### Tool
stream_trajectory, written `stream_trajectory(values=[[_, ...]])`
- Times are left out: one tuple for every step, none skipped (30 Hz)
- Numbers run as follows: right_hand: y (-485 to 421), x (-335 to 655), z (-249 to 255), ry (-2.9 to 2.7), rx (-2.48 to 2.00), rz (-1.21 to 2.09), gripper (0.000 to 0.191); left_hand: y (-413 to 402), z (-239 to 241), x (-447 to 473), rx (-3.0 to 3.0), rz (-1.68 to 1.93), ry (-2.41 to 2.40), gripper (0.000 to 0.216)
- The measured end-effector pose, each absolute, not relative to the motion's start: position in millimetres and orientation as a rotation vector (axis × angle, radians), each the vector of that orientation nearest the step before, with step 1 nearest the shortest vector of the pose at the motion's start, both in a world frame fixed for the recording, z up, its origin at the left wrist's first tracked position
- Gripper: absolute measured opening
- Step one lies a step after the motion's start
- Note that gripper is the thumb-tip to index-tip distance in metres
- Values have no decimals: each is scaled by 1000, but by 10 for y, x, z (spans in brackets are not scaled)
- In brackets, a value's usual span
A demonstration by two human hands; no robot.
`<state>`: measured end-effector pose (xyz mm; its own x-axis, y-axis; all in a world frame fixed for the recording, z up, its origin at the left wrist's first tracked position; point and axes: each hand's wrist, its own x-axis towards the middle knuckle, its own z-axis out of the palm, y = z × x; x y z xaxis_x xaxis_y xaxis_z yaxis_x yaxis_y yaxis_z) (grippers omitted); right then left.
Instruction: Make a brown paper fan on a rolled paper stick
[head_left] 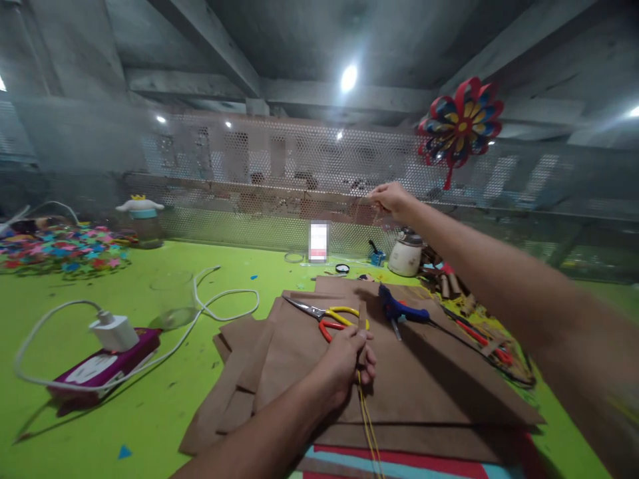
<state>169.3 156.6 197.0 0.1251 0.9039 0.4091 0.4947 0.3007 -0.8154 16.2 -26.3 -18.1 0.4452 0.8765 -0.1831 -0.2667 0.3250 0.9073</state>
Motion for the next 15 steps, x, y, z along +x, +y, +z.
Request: stream_trajectory(values=[[1484,1715,2037,-1524,-1325,456,8,-260,-174,164,936,863,777,17],[1394,1733,2087,-1551,-1316,407,8,-256,-165,165,921,871,775,15],[1298,1748,2117,-1610,-1318,349,8,-252,-155,166,903,879,773,14],[1198,1760,2123,-1701,-1333,290,7,-249,-142,165,887,887,769,13],[1095,1769,2107,-1826,-1360,238,6,-246,-125,162,876,895,763,13],[991,1776,2070,-1976,-1396,201,4,-243,-105,157,871,902,754,12],[888,1781,2017,-2129,-1433,191,3,-239,-80,149,873,915,738,12],[785,1786,1952,-2269,-1462,214,2,-233,-52,138,880,939,721,12],[682,1789,1882,-2392,-1476,256,2,-225,-21,125,887,977,704,11],[577,1792,1812,-2492,-1475,311,3,-214,13,109,894,1031,684,11],[468,1792,1746,-2567,-1461,377,5,-200,47,92,896,1101,673,10],[350,1789,1688,-2618,-1436,455,7,-183,80,75,892,1169,671,10],[223,1779,1641,-2648,-1401,548,9,-166,111,59,890,1215,674,11],[83,1761,1604,-2664,-1362,646,11,-149,140,45,884,1266,676,11],[-70,1733,1577,-2670,-1314,747,12,-137,165,35,885,1297,671,10]])
